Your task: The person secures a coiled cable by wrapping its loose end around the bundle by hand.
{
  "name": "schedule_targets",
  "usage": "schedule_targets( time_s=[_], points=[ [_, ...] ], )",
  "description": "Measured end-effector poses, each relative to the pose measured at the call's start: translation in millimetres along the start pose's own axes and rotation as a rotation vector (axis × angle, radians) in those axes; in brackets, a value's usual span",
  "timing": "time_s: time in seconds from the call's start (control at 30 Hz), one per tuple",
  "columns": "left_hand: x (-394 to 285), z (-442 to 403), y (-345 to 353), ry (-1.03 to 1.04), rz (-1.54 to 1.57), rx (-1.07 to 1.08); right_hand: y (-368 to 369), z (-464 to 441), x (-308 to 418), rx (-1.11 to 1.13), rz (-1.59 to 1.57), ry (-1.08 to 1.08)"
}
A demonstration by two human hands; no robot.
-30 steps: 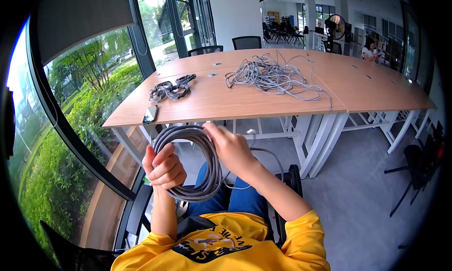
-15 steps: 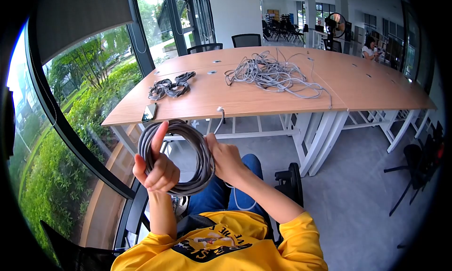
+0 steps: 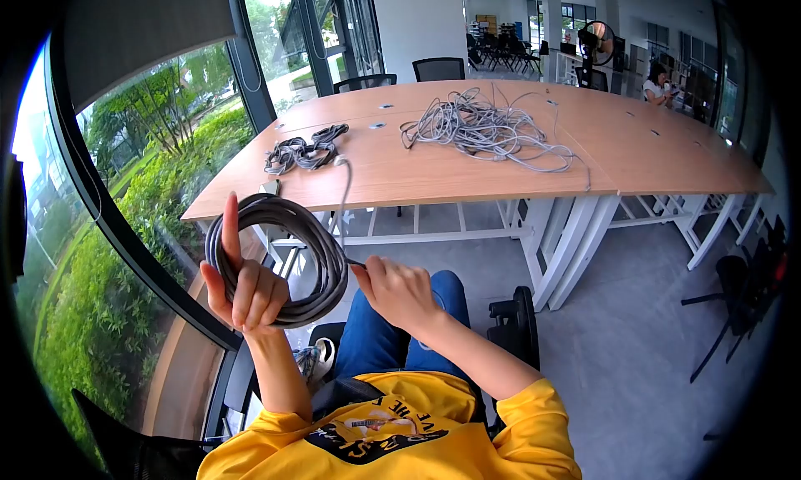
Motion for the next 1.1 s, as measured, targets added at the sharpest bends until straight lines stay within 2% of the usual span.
schedule_targets(
  time_s=[0.07, 0.2, 0.27, 0.3, 0.37, 0.4, 0.47, 0.5, 0.57, 0.6, 0.63, 0.7, 0.77, 0.83, 0.87, 0.9, 0.97, 1.0, 1.07, 1.1],
  points=[
    [1, 1, 1, -0.011, -0.012, 0.015, -1, -2, 2, -0.039, 0.065, -0.061],
    [3, 4, 1, -0.029, -0.016, 0.039, 2, -1, 3, 0.004, 0.075, -0.019],
    [9, 7, 3, -0.040, -0.036, 0.050, 6, -2, -2, 0.174, 0.114, 0.134],
    [12, 8, 5, -0.052, -0.056, 0.059, 9, 0, -3, 0.175, 0.115, 0.134],
    [17, 7, 3, -0.047, -0.227, 0.054, 20, 8, -9, 0.164, -0.152, 0.233],
    [17, 6, 1, -0.035, -0.280, 0.049, 19, 9, -9, 0.163, -0.153, 0.233],
    [11, 4, 0, -0.007, -0.316, 0.026, 18, 14, -16, 0.322, -0.443, 0.504],
    [5, 3, 0, 0.009, -0.301, 0.005, 12, 15, -17, 0.321, -0.443, 0.506],
    [-4, 1, 4, 0.127, -0.586, -0.041, 6, 23, -22, 0.535, -0.546, 0.724],
    [-10, -1, 4, 0.192, -0.644, -0.081, 2, 30, -22, 0.688, -0.674, 0.954],
    [-17, -3, 4, 0.257, -0.701, -0.123, 0, 35, -26, 0.689, -0.676, 0.956],
    [-26, -8, 5, 0.359, -0.713, -0.221, 2, 53, -23, 0.816, -1.160, 1.147],
    [-35, -14, -2, 0.441, -0.824, -0.355, -2, 55, -19, 0.844, -1.176, 1.075],
    [-36, -18, -13, 0.454, -0.845, -0.411, -18, 31, -10, 0.653, -0.499, 0.534],
    [-36, -19, -21, 0.425, -0.943, -0.498, -21, 26, -9, 0.552, -0.388, 0.418],
    [-36, -20, -30, 0.397, -1.041, -0.584, -22, 23, -10, 0.550, -0.388, 0.416],
    [-31, -18, -43, 0.358, -1.071, -0.659, -30, 10, -3, 0.414, -0.191, 0.067],
    [-29, -18, -48, 0.325, -1.081, -0.678, -34, 3, 1, 0.416, -0.192, 0.068],
    [-25, -19, -59, 0.275, -1.099, -0.733, -45, -11, 16, 0.454, -0.050, -0.110],
    [-23, -19, -65, 0.240, -1.161, -0.761, -48, -15, 18, 0.456, -0.048, -0.110]
  ],
)
Point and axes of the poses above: each hand's wrist, its own z-axis away from the middle knuckle, its own y-axis out of the palm, x = y × z, the point moved 4 cm from there along -z, towards the middle knuckle, and after that the axes turned 11 degrees about -x, right-handed, at the moved point
